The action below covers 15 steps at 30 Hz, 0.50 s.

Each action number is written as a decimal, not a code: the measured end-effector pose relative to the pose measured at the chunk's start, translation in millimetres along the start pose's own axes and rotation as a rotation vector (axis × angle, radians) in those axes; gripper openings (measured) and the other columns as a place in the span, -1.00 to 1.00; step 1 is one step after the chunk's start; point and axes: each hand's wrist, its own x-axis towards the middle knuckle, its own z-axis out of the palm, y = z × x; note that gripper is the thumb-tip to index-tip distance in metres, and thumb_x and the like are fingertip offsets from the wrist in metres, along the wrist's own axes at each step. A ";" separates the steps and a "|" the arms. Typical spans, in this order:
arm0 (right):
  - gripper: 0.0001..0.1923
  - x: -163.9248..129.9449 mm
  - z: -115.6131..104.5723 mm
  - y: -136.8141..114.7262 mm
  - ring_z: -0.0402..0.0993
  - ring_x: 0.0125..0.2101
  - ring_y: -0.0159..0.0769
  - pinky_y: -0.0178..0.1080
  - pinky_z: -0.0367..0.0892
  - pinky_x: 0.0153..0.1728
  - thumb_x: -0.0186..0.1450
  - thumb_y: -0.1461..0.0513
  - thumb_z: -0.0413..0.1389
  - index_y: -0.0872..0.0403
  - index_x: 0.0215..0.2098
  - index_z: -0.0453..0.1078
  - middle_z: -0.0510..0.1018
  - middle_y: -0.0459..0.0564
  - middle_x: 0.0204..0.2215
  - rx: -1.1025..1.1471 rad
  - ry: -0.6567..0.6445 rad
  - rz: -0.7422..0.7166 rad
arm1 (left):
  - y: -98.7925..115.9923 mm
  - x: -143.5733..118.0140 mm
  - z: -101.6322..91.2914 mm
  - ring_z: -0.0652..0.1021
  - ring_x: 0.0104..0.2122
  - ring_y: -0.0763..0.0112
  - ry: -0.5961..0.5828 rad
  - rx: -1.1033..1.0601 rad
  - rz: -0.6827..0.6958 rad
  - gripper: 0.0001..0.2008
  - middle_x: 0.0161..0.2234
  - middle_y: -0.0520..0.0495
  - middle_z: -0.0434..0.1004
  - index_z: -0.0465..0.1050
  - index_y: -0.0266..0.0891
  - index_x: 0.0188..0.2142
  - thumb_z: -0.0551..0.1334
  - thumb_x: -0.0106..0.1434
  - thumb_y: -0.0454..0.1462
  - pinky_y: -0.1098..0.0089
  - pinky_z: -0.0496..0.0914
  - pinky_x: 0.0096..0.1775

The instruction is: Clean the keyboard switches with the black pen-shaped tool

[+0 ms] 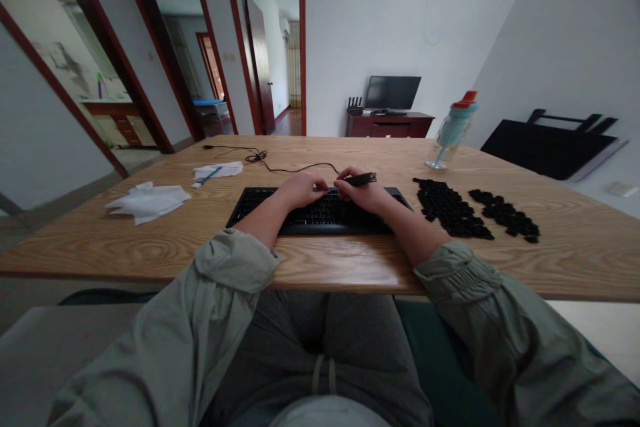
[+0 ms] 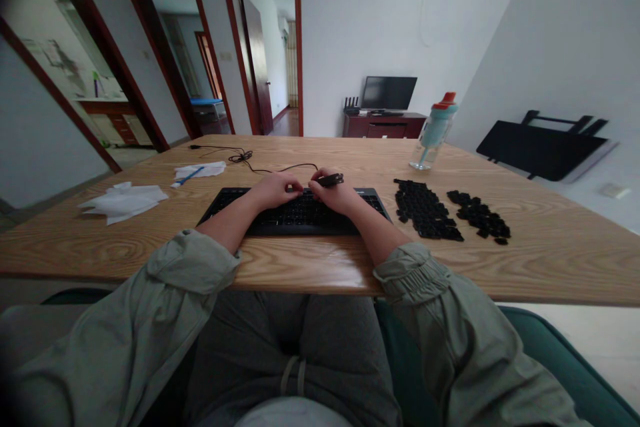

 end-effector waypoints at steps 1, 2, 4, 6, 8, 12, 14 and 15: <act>-0.83 0.0 0.5 0.0 0.46 -0.49 -0.36 -0.32 0.33 -0.44 0.29 0.15 0.08 0.05 -0.19 0.31 0.51 -0.09 -0.50 0.011 0.002 -0.006 | 0.1 0.3 0.9 0.54 -0.24 0.38 -0.001 0.009 0.024 -0.80 -0.25 -0.03 0.61 0.60 -0.17 -0.23 0.20 0.22 -0.25 0.41 0.38 -0.17; -0.84 -0.2 1.0 -0.2 0.45 -0.49 -0.37 -0.32 0.33 -0.44 0.29 0.15 0.08 0.05 -0.20 0.31 0.51 -0.09 -0.50 0.025 0.002 -0.013 | 0.2 0.5 1.6 0.54 -0.23 0.38 0.001 0.019 0.048 -0.80 -0.25 -0.03 0.61 0.60 -0.18 -0.24 0.20 0.22 -0.26 0.41 0.37 -0.17; -0.85 -0.9 2.0 -0.5 0.44 -0.50 -0.38 -0.33 0.33 -0.45 0.29 0.16 0.08 0.06 -0.22 0.30 0.50 -0.10 -0.50 0.048 -0.003 -0.032 | 0.7 0.7 2.1 0.54 -0.23 0.37 0.007 0.040 0.086 -0.80 -0.24 -0.05 0.61 0.60 -0.18 -0.25 0.18 0.23 -0.28 0.41 0.37 -0.16; -0.83 -1.7 2.8 0.0 0.43 -0.50 -0.39 -0.33 0.32 -0.45 0.29 0.15 0.08 0.06 -0.21 0.30 0.50 -0.10 -0.50 0.048 -0.006 -0.049 | 2.2 0.4 0.9 0.54 -0.23 0.38 0.003 0.066 0.107 -0.79 -0.24 -0.05 0.60 0.60 -0.18 -0.25 0.16 0.24 -0.29 0.41 0.37 -0.15; -0.81 -2.2 3.3 1.6 0.44 -0.48 -0.39 -0.33 0.33 -0.45 0.29 0.13 0.09 0.06 -0.20 0.31 0.50 -0.10 -0.49 0.036 -0.005 -0.067 | 4.4 -0.1 -1.4 0.53 -0.23 0.37 -0.017 0.105 0.117 -0.78 -0.24 -0.05 0.60 0.60 -0.17 -0.25 0.16 0.25 -0.30 0.41 0.36 -0.14; -0.81 -1.9 4.9 5.0 0.46 -0.45 -0.39 -0.32 0.37 -0.42 0.28 0.14 0.11 0.07 -0.20 0.32 0.51 -0.09 -0.45 0.077 0.005 -0.111 | 8.0 -0.7 -4.7 0.53 -0.22 0.36 -0.042 0.191 0.144 -0.77 -0.24 -0.07 0.59 0.60 -0.16 -0.26 0.14 0.27 -0.28 0.40 0.35 -0.13; -0.81 -1.3 6.2 5.5 0.48 -0.44 -0.39 -0.32 0.40 -0.41 0.27 0.15 0.11 0.07 -0.20 0.30 0.51 -0.08 -0.44 0.137 0.004 -0.108 | 8.2 -0.2 -4.0 0.53 -0.22 0.35 -0.035 0.221 0.152 -0.76 -0.25 -0.08 0.59 0.61 -0.17 -0.28 0.12 0.29 -0.27 0.40 0.35 -0.14; -0.81 -0.9 6.9 5.4 0.49 -0.43 -0.39 -0.32 0.41 -0.41 0.27 0.15 0.12 0.06 -0.20 0.30 0.52 -0.08 -0.44 0.170 0.002 -0.099 | 7.9 0.2 -3.1 0.53 -0.21 0.34 -0.028 0.230 0.153 -0.75 -0.25 -0.09 0.59 0.61 -0.17 -0.28 0.12 0.30 -0.26 0.39 0.35 -0.15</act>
